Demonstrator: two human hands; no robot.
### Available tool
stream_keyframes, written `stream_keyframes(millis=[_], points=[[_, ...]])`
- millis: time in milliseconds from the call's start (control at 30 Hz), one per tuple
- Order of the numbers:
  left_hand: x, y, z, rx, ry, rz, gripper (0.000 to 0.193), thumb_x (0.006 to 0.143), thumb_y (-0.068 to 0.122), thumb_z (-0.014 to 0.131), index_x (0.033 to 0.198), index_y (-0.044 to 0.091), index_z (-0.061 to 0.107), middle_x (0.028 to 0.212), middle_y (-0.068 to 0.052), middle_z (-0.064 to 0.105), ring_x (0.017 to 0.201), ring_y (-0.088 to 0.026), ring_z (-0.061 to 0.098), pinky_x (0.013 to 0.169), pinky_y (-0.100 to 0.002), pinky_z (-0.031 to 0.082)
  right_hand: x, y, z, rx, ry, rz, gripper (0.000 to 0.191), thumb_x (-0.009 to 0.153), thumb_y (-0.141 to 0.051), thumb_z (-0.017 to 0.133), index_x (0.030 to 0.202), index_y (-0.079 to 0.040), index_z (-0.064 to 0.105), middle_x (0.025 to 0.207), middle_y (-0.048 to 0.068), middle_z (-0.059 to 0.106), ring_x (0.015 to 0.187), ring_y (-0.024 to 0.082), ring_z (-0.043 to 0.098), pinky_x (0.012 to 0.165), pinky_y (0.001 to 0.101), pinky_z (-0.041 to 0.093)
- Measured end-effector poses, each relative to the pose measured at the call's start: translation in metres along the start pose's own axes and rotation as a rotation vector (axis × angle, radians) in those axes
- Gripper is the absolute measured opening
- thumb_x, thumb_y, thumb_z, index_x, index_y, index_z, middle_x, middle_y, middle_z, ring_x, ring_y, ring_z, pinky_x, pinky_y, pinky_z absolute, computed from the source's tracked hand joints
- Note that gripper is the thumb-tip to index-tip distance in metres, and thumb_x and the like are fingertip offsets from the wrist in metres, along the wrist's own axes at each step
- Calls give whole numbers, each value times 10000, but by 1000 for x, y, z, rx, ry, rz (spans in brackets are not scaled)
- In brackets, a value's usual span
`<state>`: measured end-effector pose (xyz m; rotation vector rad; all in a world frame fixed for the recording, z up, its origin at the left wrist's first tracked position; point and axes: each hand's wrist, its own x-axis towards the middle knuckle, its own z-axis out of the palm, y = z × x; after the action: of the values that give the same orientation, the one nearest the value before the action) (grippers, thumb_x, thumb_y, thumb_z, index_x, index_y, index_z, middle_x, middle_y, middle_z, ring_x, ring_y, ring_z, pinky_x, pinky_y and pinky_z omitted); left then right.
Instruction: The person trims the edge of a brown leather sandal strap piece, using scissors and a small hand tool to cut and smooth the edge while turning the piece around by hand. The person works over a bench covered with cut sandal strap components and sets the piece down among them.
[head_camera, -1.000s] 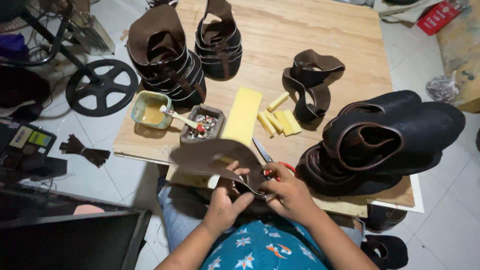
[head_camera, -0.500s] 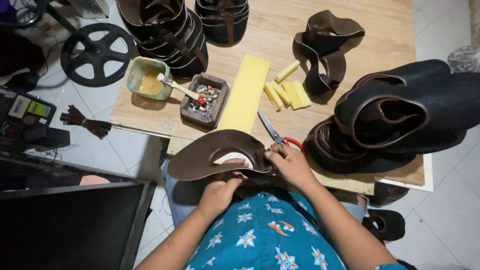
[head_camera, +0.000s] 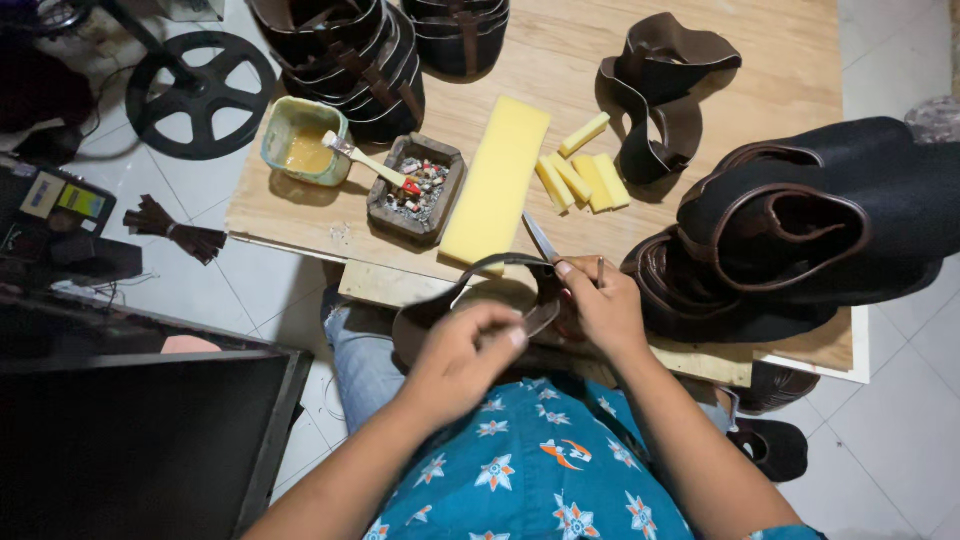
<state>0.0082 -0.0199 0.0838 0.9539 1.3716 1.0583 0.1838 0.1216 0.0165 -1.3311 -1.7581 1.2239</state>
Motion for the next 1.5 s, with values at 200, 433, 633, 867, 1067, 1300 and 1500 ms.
stream_keyframes(millis=[200, 433, 633, 867, 1067, 1300, 1500], points=[[-15, -9, 9, -131, -443, 113, 391, 947, 244, 671, 1236, -14, 613, 1117, -57, 682, 1009, -113, 637, 863, -266, 520, 3, 7, 6, 342, 38, 189, 231, 953, -220, 673, 1005, -12, 759, 858, 2, 728, 748, 68, 623, 692, 239, 509], [25, -47, 22, -482, 188, 181, 900, 817, 268, 825, 1447, -40, 259, 1232, -201, 582, 947, -211, 612, 752, -376, 527, -23, 13, 26, 379, -90, 167, 234, 979, -193, 673, 1038, 25, 735, 882, 13, 670, 791, 90, 591, 706, 254, 487], [43, -55, 2, 179, 665, 439, 759, 834, 99, 776, 1428, -100, 348, 1325, -271, 544, 1212, -361, 564, 1053, -443, 438, 6, 13, 18, -108, -74, 37, 310, 921, -224, 654, 1164, -39, 701, 950, 54, 728, 849, 140, 668, 789, 292, 525], [35, -61, -11, 49, 587, 330, 540, 860, 112, 665, 1324, -42, 435, 1224, -192, 633, 1141, -293, 631, 1036, -395, 476, 71, 42, 9, -543, 84, -305, 404, 916, -27, 583, 1315, 31, 584, 1184, 285, 547, 1032, 443, 587, 897, 475, 493], [29, -59, -17, -30, 600, 303, 449, 907, 86, 649, 1302, -30, 470, 1176, -207, 643, 1005, -280, 661, 880, -381, 549, 65, 36, 20, -724, 109, -414, 384, 929, -19, 617, 1312, 6, 601, 1236, 266, 549, 1100, 472, 572, 933, 509, 484], [33, -51, -30, -100, 713, 101, 772, 883, 137, 645, 1433, -126, 172, 1225, -255, 567, 824, -243, 735, 635, -316, 616, 10, 8, 5, -938, -193, -173, 291, 890, -238, 761, 1077, -58, 628, 1069, 202, 625, 998, 409, 634, 868, 496, 517], [48, -72, -44, 304, 781, 53, 895, 918, 284, 690, 1470, -199, 178, 1304, -412, 522, 1131, -480, 611, 960, -446, 493, 6, 13, -13, -899, -238, -91, 481, 725, -223, 819, 1094, -15, 593, 1031, 228, 632, 944, 425, 640, 793, 503, 525]])
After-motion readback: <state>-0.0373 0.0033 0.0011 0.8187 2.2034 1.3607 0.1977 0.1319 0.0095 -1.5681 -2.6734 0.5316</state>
